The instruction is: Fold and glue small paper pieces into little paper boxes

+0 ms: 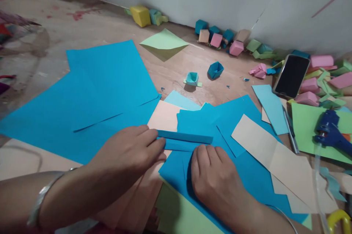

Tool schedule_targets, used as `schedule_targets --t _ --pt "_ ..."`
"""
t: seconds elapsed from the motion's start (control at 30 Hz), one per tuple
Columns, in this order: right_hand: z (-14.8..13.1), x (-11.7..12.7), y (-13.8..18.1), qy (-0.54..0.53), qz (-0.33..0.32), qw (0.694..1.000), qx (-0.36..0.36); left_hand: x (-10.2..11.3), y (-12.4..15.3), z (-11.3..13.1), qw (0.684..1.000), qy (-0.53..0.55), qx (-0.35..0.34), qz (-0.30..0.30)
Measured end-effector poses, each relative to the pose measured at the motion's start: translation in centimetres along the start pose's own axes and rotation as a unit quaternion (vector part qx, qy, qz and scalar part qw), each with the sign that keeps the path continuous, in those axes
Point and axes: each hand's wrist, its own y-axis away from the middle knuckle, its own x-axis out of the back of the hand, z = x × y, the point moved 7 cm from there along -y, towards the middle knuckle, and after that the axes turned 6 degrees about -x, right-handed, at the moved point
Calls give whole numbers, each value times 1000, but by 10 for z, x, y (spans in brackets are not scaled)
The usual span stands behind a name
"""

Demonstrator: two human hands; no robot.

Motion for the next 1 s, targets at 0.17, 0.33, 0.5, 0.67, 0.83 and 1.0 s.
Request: schedule_targets --t 0.17,0.33,0.5,0.67,0.83,1.0 --pt "2 -3 -1 1 -7 1000 1 -3 -10 17 991 -31 -71 106" --pt "8 -2 -7 -31 -7 999 -14 -8 -12 21 988 -33 -99 114" --pt "13 -5 -12 -36 -21 999 -34 -8 -11 22 985 -47 -105 131" --pt "13 -7 -10 -49 -10 998 -38 -7 -12 18 984 -45 -92 143" --pt "13 -7 -8 -56 11 998 -38 -9 -12 18 987 -42 -87 131" --pt "13 -8 -8 -64 28 997 -38 -13 -11 13 991 -31 -71 104"
